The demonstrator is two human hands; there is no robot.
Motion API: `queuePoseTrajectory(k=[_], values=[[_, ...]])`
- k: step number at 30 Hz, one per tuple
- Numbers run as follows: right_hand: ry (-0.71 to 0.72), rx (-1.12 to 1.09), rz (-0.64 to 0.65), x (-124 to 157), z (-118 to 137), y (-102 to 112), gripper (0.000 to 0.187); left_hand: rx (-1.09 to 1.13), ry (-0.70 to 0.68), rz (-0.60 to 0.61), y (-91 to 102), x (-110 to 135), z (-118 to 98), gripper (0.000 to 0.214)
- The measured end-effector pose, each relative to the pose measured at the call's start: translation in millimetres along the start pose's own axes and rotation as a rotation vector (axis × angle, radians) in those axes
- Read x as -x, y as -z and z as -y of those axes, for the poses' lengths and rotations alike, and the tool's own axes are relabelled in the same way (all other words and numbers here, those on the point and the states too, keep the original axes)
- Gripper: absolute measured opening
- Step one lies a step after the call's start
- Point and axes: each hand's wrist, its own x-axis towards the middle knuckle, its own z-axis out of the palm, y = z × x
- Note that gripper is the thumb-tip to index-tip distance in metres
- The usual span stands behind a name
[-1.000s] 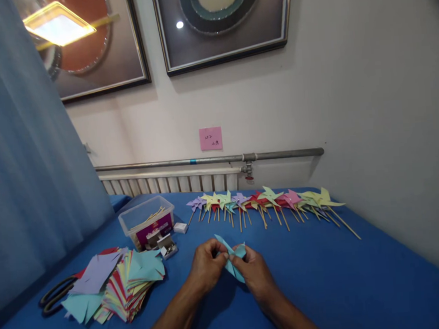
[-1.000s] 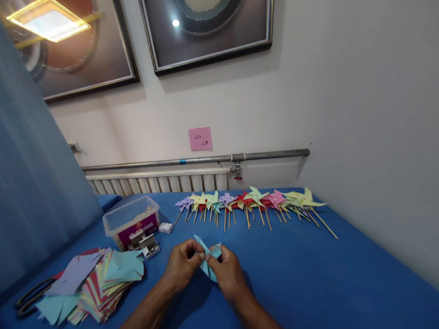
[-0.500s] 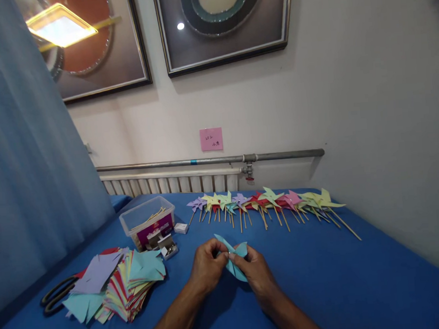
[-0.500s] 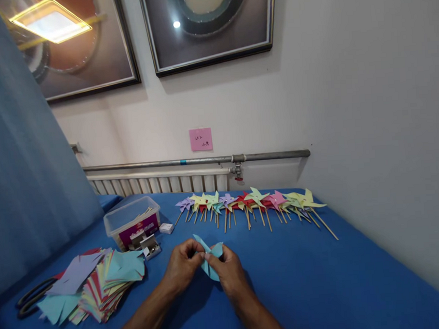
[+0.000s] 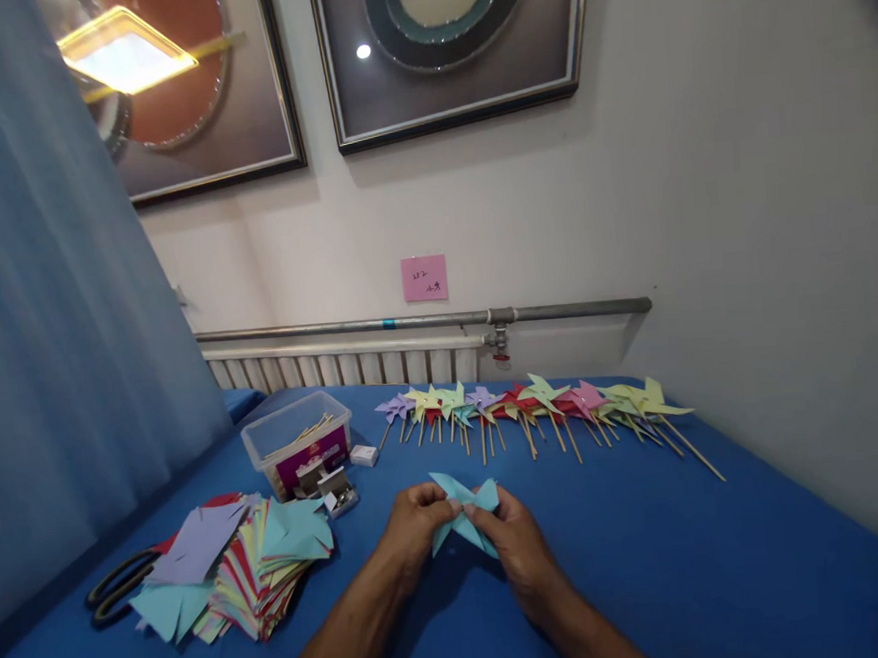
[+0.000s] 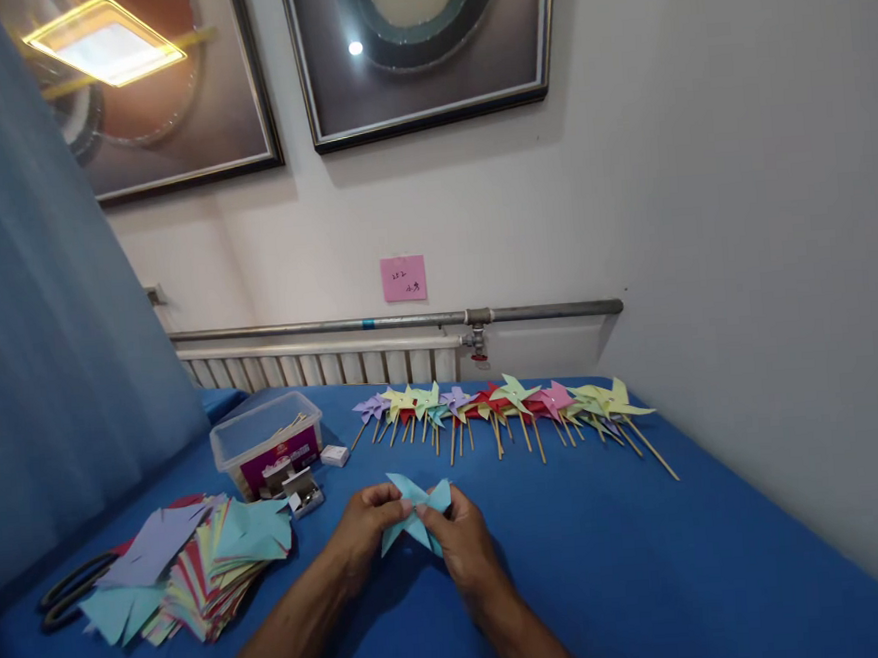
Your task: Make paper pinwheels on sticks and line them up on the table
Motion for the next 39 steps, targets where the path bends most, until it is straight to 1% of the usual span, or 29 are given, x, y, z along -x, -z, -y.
queuePoseTrajectory(k=[2, 5, 11, 14, 17, 21, 23, 25, 30, 33, 36, 39], values=[[-0.009, -0.021, 0.011, -0.7, 0.8, -0.2, 0.035, 0.022, -0.015, 0.017, -1.1, 0.5, 0.6, 0.034], [-0.006, -0.023, 0.012, -1.9, 0.1, 0.0, 0.034, 0.028, -0.009, 0.012, -1.8, -0.1, 2.1, 0.034], [-0.008, 0.04, 0.0, -5.6, -5.2, 0.5, 0.038, 0.021, 0.019, 0.019, -0.4, -1.2, 5.2, 0.034], [-0.012, 0.058, 0.015, -5.5, -2.9, -0.5, 0.039, 0.008, 0.039, 0.03, 0.9, -2.4, 6.8, 0.031], [-0.028, 0.0, 0.043, -2.0, 3.0, -2.4, 0.04, -0.004, 0.032, -0.021, 3.1, -5.8, 9.6, 0.029], [-0.098, -0.121, 0.048, 4.7, 9.7, -4.6, 0.041, -0.005, 0.021, -0.109, 6.1, -10.3, 11.9, 0.028], [-0.14, -0.153, 0.047, 6.6, 11.1, -5.0, 0.044, -0.008, 0.017, -0.121, 6.8, -11.0, 11.5, 0.028], [-0.161, -0.159, 0.054, 7.0, 11.1, -5.0, 0.047, -0.006, 0.01, -0.107, 7.0, -11.2, 11.1, 0.028], [-0.115, -0.119, 0.112, 3.3, 4.8, -4.0, 0.048, -0.007, -0.032, -0.076, 6.2, -12.5, 12.1, 0.03], [-0.097, -0.081, 0.152, -2.4, -3.5, -1.6, 0.051, -0.012, -0.041, -0.097, 6.2, -12.8, 11.1, 0.03], [-0.088, -0.069, 0.11, -8.9, -12.3, 1.9, 0.054, -0.013, -0.043, -0.153, 7.7, -12.1, 7.2, 0.03], [-0.04, -0.09, 0.065, -11.6, -16.9, 3.9, 0.05, -0.012, -0.053, -0.215, 10.1, -12.4, 3.9, 0.029]])
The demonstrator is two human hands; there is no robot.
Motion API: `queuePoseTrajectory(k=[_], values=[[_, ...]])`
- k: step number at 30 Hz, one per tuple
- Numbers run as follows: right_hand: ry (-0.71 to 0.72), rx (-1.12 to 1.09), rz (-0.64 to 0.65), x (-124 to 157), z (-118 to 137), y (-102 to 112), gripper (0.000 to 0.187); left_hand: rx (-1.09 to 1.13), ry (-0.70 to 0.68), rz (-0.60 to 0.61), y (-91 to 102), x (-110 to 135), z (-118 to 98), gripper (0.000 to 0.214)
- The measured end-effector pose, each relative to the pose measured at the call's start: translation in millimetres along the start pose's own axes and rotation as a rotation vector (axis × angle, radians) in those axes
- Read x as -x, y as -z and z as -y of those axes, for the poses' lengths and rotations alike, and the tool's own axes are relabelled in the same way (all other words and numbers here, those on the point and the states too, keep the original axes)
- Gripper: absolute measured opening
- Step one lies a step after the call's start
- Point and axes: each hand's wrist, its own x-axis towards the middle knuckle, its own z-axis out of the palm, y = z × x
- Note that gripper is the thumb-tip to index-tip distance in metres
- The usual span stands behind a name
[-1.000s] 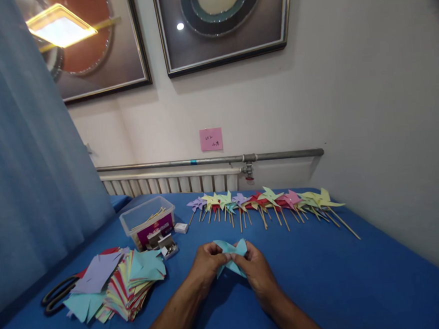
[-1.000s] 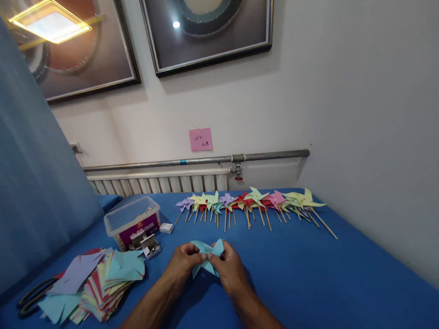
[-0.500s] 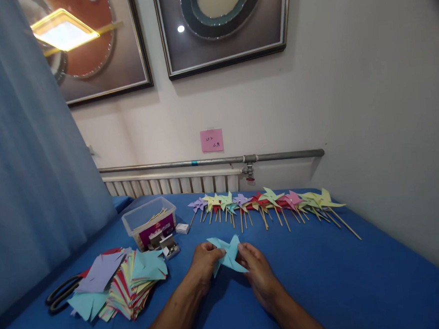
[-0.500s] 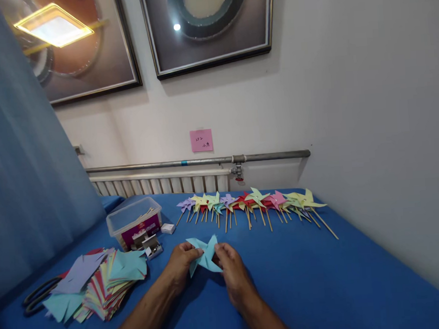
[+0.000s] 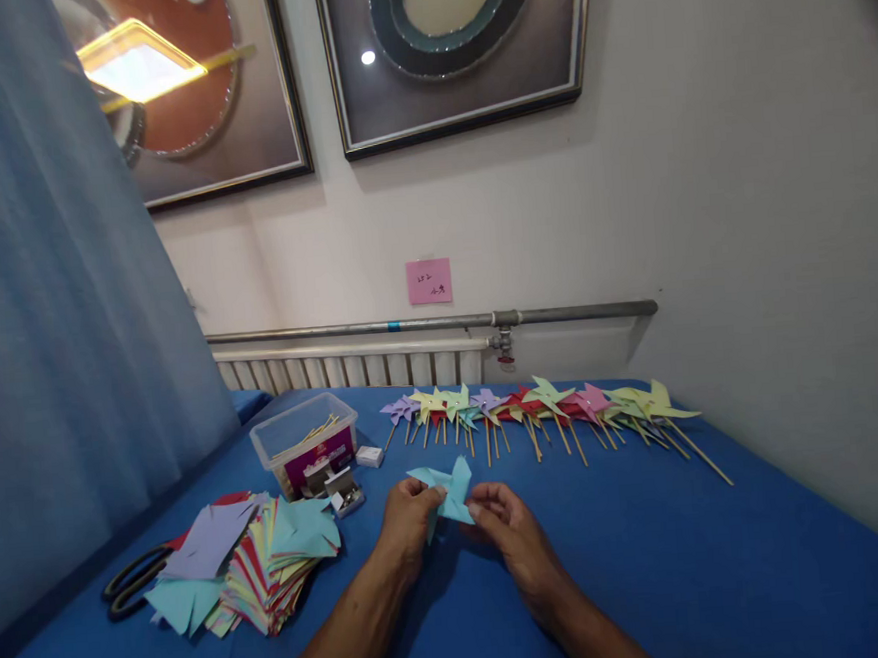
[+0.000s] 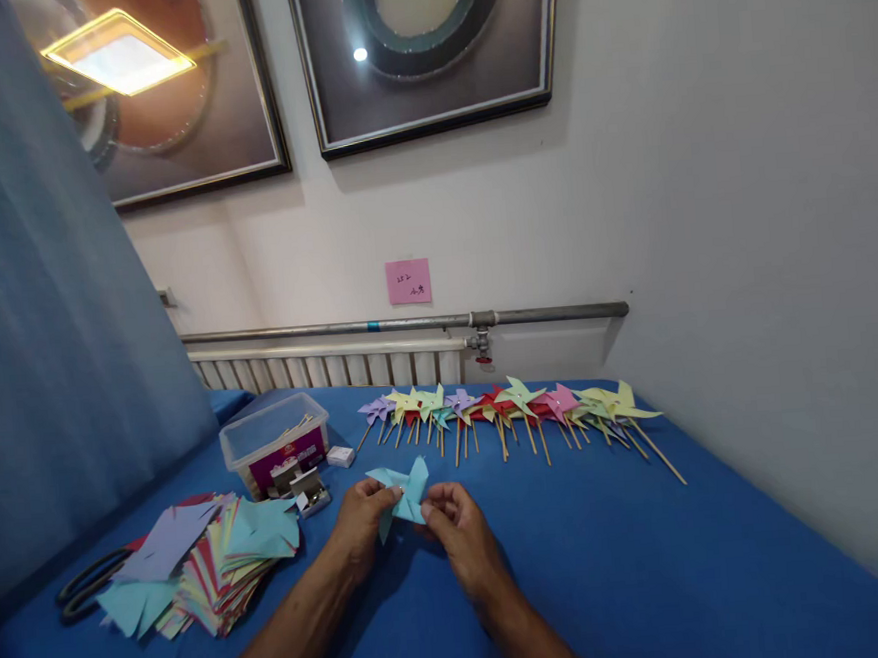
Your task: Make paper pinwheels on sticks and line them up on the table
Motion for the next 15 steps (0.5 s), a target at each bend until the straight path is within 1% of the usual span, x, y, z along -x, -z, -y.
queuePoseTrajectory(k=[2, 4, 7, 10, 15], values=[[0.034, 0.01, 0.009, 1.4, -0.1, -0.5, 0.047, -0.001, -0.021, -0.02, 1.0, -1.5, 0.5, 0.03], [0.047, 0.074, 0.024, 4.4, 0.6, -2.2, 0.044, -0.018, -0.054, -0.028, 0.9, -2.9, 2.8, 0.031], [0.001, 0.208, 0.036, 8.3, 0.5, -4.5, 0.038, -0.064, -0.104, -0.039, -0.6, -3.7, 7.0, 0.031], [-0.037, 0.264, 0.036, 9.0, -1.1, -5.1, 0.035, -0.09, -0.127, -0.049, -2.4, -3.1, 8.6, 0.031], [0.028, 0.301, -0.014, 9.8, 3.0, -7.1, 0.031, -0.113, -0.127, -0.034, -2.9, -2.7, 8.8, 0.032]])
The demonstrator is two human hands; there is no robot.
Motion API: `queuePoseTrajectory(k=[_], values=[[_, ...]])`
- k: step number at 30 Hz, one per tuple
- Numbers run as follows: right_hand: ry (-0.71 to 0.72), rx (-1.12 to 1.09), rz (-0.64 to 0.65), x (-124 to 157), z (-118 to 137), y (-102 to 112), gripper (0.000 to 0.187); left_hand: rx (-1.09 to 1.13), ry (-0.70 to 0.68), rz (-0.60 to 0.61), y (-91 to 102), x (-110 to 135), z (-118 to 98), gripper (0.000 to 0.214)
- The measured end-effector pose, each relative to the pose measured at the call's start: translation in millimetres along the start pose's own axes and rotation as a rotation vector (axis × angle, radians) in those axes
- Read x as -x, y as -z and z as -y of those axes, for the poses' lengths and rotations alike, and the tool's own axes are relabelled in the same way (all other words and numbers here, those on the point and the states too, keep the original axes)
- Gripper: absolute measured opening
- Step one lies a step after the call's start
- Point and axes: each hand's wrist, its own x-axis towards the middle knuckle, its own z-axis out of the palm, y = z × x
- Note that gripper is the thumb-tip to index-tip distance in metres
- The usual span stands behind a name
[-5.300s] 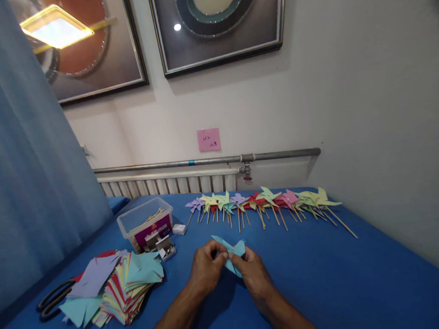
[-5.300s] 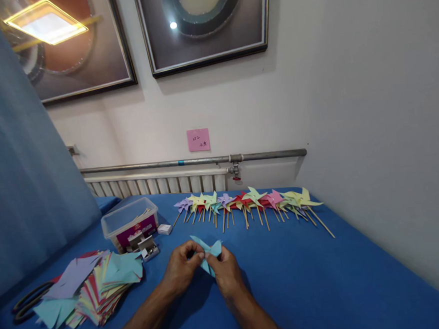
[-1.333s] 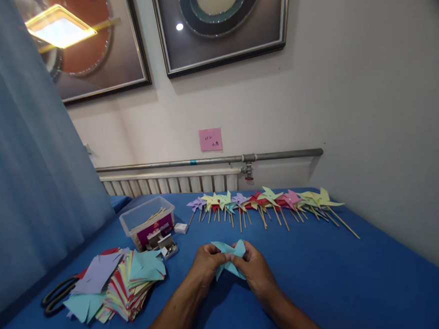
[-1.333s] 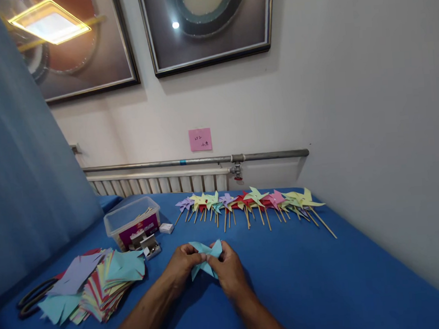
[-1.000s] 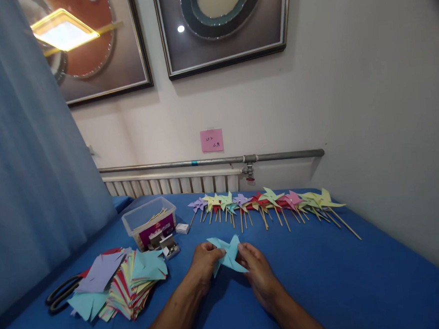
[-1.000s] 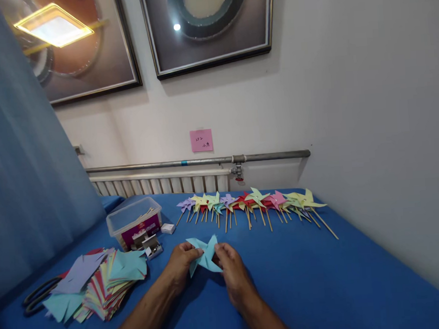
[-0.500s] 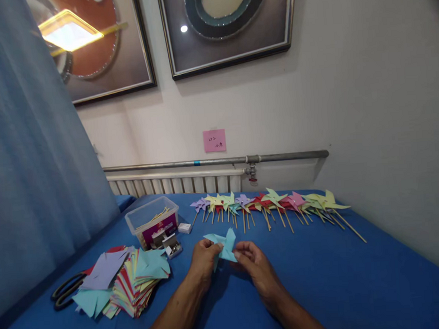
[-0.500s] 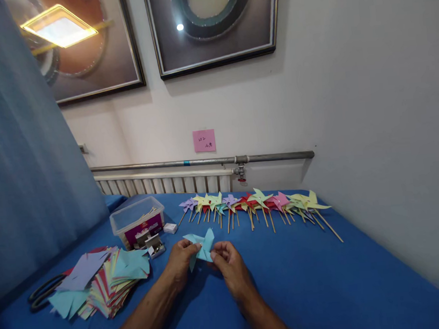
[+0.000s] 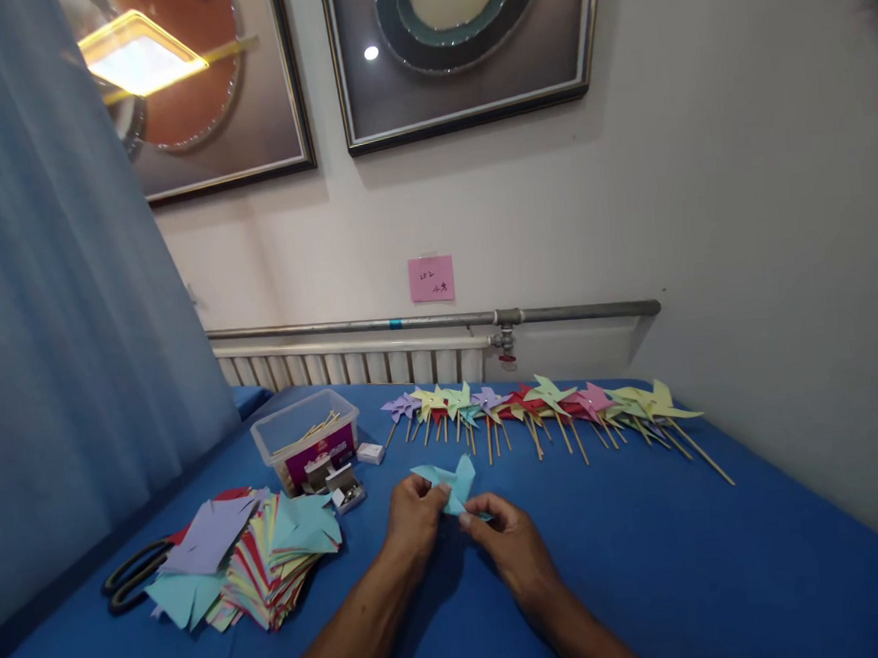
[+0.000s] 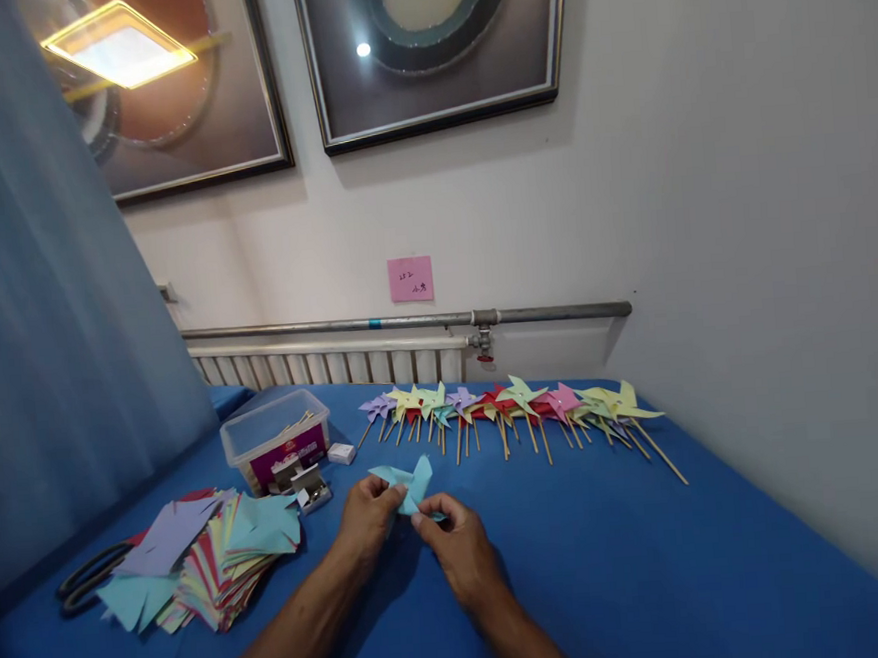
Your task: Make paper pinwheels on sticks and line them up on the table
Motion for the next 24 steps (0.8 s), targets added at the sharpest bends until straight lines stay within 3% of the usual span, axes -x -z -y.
queuePoseTrajectory(k=[9, 17, 24], values=[[0.039, -0.063, -0.092, 5.0, 10.0, -4.7, 0.024, 0.026, -0.021, -0.012, -3.0, -1.2, 7.9, 0.031], [-0.024, -0.098, -0.103, 4.1, 7.0, -4.8, 0.036, 0.021, -0.018, -0.013, -3.5, -1.8, 11.0, 0.03], [-0.011, -0.15, -0.157, -16.3, -1.9, 10.9, 0.046, 0.011, 0.049, 0.066, 3.1, -3.0, 1.3, 0.034]])
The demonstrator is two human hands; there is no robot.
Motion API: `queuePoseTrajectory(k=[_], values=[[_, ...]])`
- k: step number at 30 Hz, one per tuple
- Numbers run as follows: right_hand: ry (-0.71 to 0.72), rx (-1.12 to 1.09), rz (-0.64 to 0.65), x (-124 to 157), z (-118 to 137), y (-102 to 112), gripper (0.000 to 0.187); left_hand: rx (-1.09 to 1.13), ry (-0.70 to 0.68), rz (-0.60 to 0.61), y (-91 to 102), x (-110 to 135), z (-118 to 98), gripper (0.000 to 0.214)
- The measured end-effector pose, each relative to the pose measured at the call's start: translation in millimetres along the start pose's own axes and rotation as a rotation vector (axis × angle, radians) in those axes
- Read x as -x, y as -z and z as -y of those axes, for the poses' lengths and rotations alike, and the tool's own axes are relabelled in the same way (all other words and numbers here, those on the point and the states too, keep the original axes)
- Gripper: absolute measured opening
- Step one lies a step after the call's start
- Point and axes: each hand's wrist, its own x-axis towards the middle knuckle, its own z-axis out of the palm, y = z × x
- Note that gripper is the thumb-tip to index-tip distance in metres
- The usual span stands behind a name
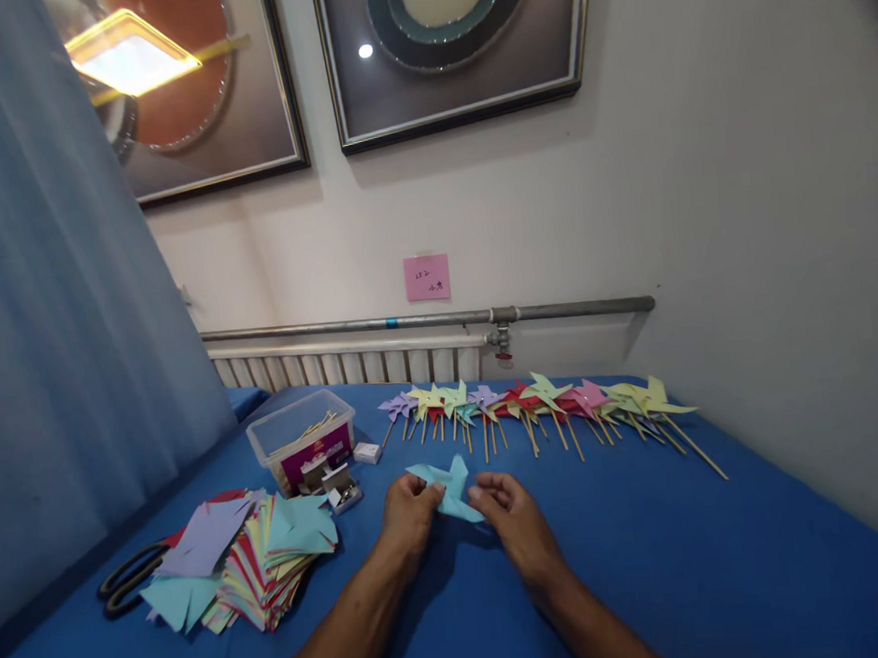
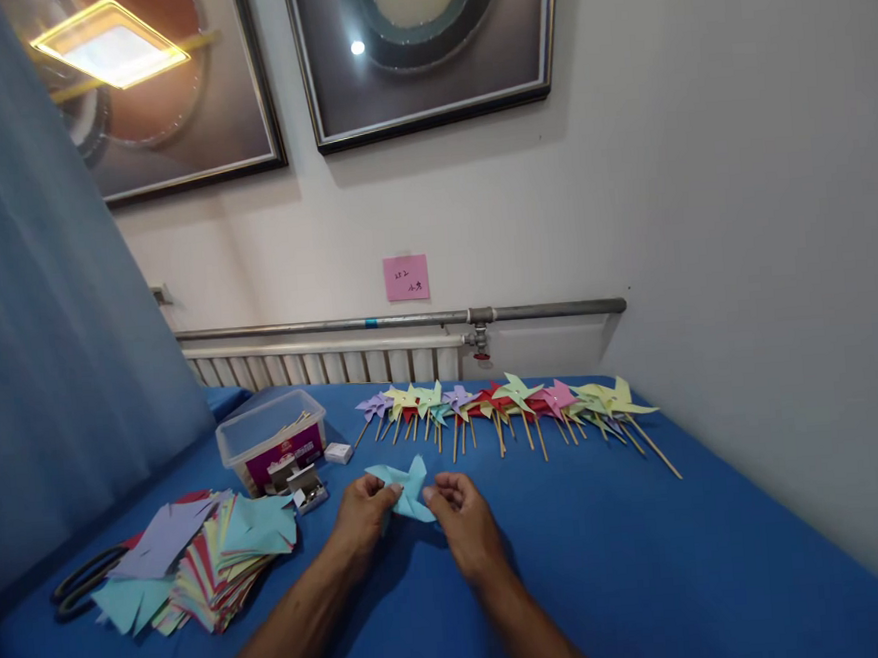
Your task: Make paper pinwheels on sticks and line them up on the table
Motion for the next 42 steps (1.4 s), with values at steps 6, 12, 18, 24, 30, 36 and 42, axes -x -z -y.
queuePoseTrajectory(k=[6, 12, 18, 24, 30, 36, 42], values=[[-0.108, -0.094, 0.177, -4.9, -7.7, 3.3, 0.051, 0.062, 0.013, 0.189, -5.9, 7.1, -2.5, 0.032], [-0.124, -0.144, 0.242, 6.1, 3.7, -2.7, 0.053, 0.084, 0.043, 0.231, -5.1, 8.3, -2.5, 0.033], [-0.098, -0.099, 0.158, 15.9, 15.9, -4.3, 0.036, 0.082, 0.067, 0.249, -5.8, 12.0, -4.6, 0.033], [-0.085, -0.109, 0.098, 16.2, 15.5, -3.0, 0.028, 0.104, 0.097, 0.204, -5.8, 13.5, -8.3, 0.032], [-0.108, -0.094, 0.058, 15.0, 12.1, 0.0, 0.026, 0.061, 0.117, 0.187, -8.0, 13.5, -5.0, 0.032], [-0.112, -0.112, 0.059, 11.0, 3.3, 0.8, 0.035, 0.049, 0.125, 0.179, -8.6, 14.0, -3.6, 0.033], [-0.09, -0.138, 0.056, 7.5, -4.1, 0.0, 0.035, 0.101, 0.087, 0.13, -3.8, 8.4, -2.7, 0.045]])
